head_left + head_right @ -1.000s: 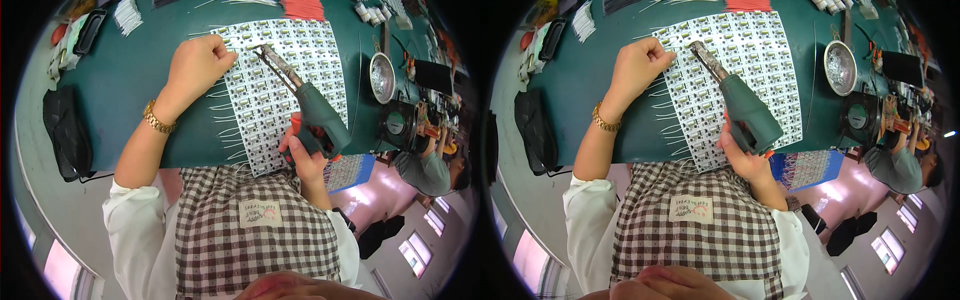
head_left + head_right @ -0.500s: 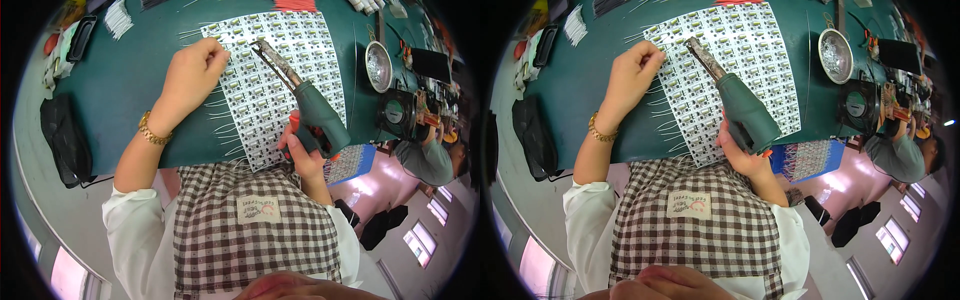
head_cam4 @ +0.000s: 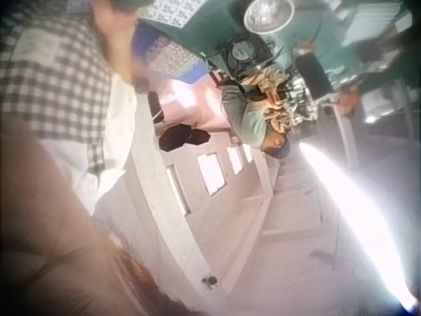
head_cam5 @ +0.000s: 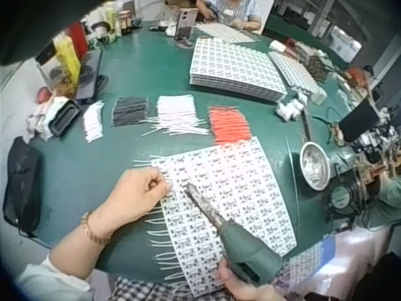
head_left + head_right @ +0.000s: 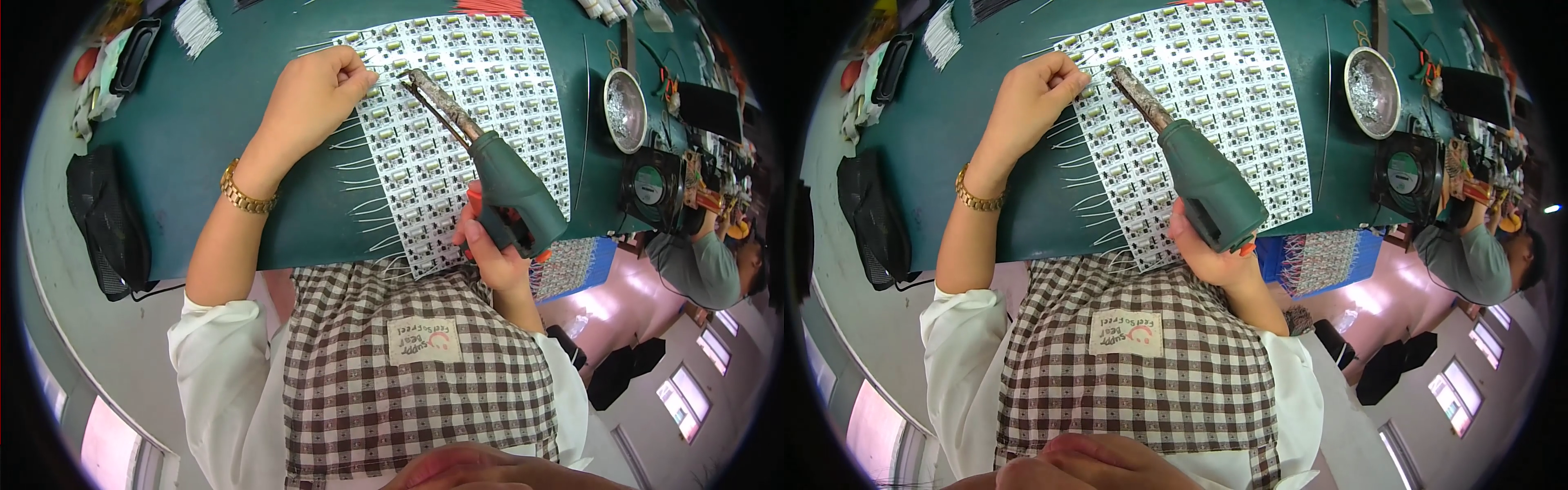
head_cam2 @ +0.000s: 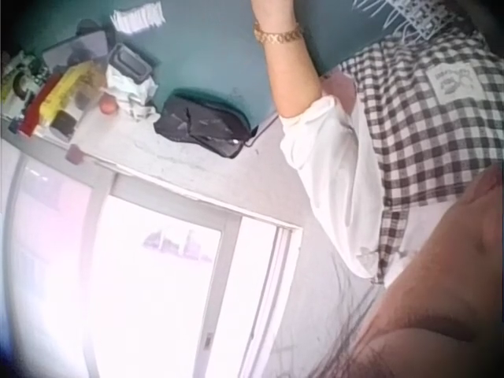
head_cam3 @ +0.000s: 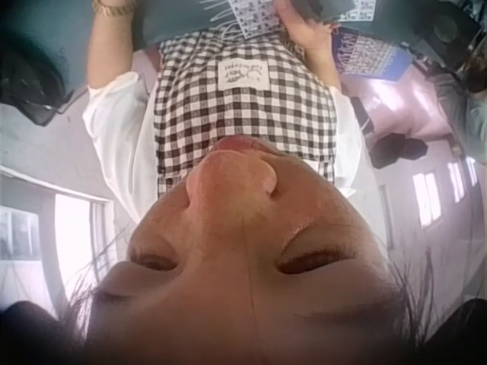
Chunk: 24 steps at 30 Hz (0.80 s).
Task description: The person connects wires to an array of LED circuit boards using a soldering iron.
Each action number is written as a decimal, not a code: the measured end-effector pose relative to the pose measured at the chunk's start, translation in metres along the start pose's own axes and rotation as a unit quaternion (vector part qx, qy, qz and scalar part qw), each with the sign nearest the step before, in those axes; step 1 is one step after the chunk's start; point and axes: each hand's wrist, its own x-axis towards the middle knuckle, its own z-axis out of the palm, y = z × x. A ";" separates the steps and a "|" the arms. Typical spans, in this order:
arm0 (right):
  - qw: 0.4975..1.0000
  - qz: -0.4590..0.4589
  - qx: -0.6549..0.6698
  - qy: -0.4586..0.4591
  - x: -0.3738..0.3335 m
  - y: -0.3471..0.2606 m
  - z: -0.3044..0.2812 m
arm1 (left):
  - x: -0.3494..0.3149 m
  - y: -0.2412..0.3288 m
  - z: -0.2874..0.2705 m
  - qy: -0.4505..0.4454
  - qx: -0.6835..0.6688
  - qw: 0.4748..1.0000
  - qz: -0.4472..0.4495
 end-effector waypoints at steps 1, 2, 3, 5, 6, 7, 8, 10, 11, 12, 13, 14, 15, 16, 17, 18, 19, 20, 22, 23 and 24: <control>1.000 0.000 0.000 -0.001 0.000 0.000 0.000 | 0.001 0.000 -0.001 -0.011 0.005 1.000 -0.002; 1.000 -0.001 0.007 0.000 0.000 0.001 0.000 | 0.001 0.000 -0.001 -0.010 0.005 1.000 -0.003; 1.000 -0.002 0.013 0.001 -0.001 0.001 0.000 | 0.002 0.000 -0.001 -0.016 0.006 1.000 -0.003; 1.000 -0.003 0.016 0.014 -0.002 0.004 0.002 | 0.002 0.001 -0.002 -0.022 0.006 1.000 -0.004; 0.999 -0.003 0.018 0.027 -0.003 0.006 0.002 | 0.001 0.003 -0.002 -0.021 0.017 1.000 -0.009; 0.999 -0.003 0.017 0.026 -0.003 0.008 0.001 | 0.001 0.005 -0.002 -0.021 0.028 0.999 -0.014; 0.999 -0.037 -0.018 0.004 -0.004 0.011 -0.001 | 0.000 0.005 -0.002 -0.020 0.028 0.999 -0.015; 0.996 -0.071 -0.054 -0.019 -0.003 0.013 -0.002 | 0.000 0.005 -0.002 -0.018 0.026 0.999 -0.010; 0.996 -0.068 -0.050 -0.016 -0.003 0.013 -0.002 | 0.000 0.005 -0.002 -0.017 0.026 0.999 -0.010; 0.997 -0.065 -0.047 -0.014 -0.004 0.013 -0.002 | 0.000 0.006 -0.002 -0.019 0.025 0.999 -0.012; 0.997 -0.064 -0.047 -0.014 -0.004 0.015 -0.002 | 0.000 0.006 -0.002 -0.021 0.025 0.999 -0.014; 0.995 -0.071 -0.073 -0.009 -0.005 0.018 -0.003 | 0.000 0.005 -0.002 -0.020 0.024 0.999 -0.015; 0.992 -0.079 -0.098 -0.003 -0.005 0.020 -0.003 | 0.000 0.005 -0.001 -0.018 0.026 0.999 -0.010; 0.992 -0.078 -0.098 -0.005 -0.005 0.018 -0.001 | 0.000 0.004 -0.001 -0.015 0.027 0.999 -0.005; 0.997 -0.045 -0.059 0.037 -0.005 0.015 0.002 | 0.000 0.004 -0.001 -0.015 0.027 1.000 -0.006; 0.997 -0.011 -0.020 0.078 -0.004 0.013 0.005 | 0.001 0.003 -0.001 -0.017 0.029 0.999 -0.006; 0.997 -0.011 -0.021 0.077 -0.004 0.011 0.005 | 0.002 0.003 -0.001 -0.019 0.030 0.999 -0.006; 0.997 -0.004 -0.031 0.069 -0.003 0.010 0.005 | 0.002 0.003 -0.001 -0.019 0.029 0.999 -0.007; 0.997 0.002 -0.042 0.060 -0.003 0.010 0.004 | 0.002 0.003 -0.002 -0.024 0.026 0.999 -0.011; 0.996 0.002 -0.069 0.048 -0.003 0.010 0.003 | 0.002 0.002 -0.001 -0.024 0.025 0.999 -0.012; 0.995 0.002 -0.095 0.036 -0.003 0.010 0.002 | 0.001 0.000 0.001 -0.014 0.022 1.000 0.000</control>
